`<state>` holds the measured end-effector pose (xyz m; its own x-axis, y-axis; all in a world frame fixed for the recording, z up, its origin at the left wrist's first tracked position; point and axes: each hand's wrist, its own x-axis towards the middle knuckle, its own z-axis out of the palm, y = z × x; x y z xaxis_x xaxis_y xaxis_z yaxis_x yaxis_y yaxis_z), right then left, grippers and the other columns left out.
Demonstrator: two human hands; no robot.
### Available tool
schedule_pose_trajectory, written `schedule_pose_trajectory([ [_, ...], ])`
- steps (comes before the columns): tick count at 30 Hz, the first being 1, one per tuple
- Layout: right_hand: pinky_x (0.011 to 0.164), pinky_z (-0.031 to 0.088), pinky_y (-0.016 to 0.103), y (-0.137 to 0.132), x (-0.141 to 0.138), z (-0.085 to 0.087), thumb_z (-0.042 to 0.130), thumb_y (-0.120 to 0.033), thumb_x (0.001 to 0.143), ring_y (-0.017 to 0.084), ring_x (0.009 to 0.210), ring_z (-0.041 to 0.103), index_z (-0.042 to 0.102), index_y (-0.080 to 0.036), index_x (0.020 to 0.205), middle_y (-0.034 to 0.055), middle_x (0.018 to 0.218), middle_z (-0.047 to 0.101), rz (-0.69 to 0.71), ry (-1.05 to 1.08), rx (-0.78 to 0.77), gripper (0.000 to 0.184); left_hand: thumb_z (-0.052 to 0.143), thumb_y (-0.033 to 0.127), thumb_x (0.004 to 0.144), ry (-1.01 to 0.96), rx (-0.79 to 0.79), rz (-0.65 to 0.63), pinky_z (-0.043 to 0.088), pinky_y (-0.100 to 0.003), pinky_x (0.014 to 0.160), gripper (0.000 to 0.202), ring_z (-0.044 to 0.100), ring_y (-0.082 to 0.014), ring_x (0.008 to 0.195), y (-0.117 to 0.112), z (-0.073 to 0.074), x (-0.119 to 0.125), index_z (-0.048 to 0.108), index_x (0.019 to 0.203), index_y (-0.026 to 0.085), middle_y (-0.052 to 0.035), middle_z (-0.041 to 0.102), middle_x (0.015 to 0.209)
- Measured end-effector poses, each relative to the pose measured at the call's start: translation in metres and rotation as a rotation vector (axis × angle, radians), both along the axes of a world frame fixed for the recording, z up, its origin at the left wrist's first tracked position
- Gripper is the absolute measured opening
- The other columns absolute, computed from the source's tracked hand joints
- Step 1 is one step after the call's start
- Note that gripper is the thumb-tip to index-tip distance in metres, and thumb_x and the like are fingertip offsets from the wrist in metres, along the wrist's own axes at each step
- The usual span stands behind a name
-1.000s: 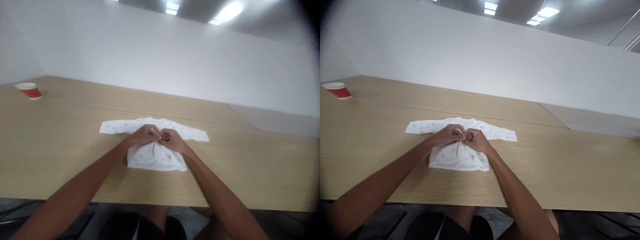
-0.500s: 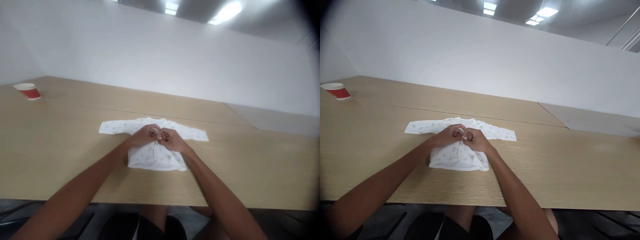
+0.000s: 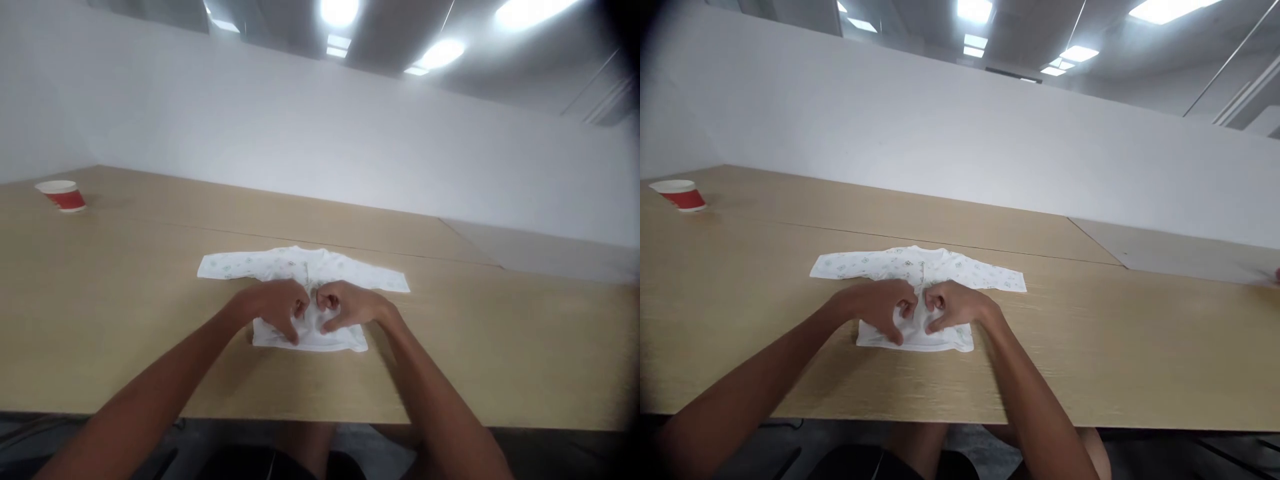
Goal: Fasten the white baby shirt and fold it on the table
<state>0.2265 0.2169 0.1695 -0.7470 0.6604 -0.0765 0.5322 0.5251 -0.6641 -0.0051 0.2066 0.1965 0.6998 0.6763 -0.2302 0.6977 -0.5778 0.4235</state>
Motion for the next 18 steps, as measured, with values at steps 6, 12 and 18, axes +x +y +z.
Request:
schedule_pose_trajectory([
  [6, 0.086, 0.042, 0.026, -0.049, 0.016, 0.003, 0.074, -0.011, 0.062, 0.017, 0.104, 0.049, 0.056, -0.022, 0.117, 0.0008, 0.114, 0.053, -0.067, -0.143, 0.185, 0.058, 0.074, 0.009, 0.060, 0.204, 0.097, 0.070, 0.036, -0.030, 0.066, 0.023, 0.058, -0.0254, 0.084, -0.033, 0.016, -0.014, 0.066, 0.078, 0.019, -0.0043, 0.063, 0.094],
  [12, 0.098, 0.043, 0.034, -0.072, 0.028, -0.021, 0.047, -0.002, 0.073, 0.019, 0.114, 0.047, 0.057, -0.021, 0.113, 0.0032, 0.120, 0.051, -0.183, -0.171, 0.451, 0.045, 0.049, 0.002, 0.068, 0.021, 0.115, 0.131, 0.037, -0.031, 0.068, 0.028, 0.058, -0.0214, 0.080, -0.040, 0.004, -0.033, 0.066, 0.082, 0.019, -0.0031, 0.064, 0.091],
  [18, 0.083, 0.048, 0.036, -0.085, 0.031, -0.036, 0.044, -0.004, 0.078, 0.021, 0.101, 0.052, 0.055, -0.018, 0.095, 0.0052, 0.109, 0.053, -0.308, -0.006, 0.611, 0.026, 0.051, 0.013, 0.076, -0.253, 0.187, 0.197, 0.042, -0.031, 0.074, 0.017, 0.055, -0.0191, 0.082, -0.050, -0.004, -0.049, 0.063, 0.085, 0.020, -0.0013, 0.063, 0.086],
])
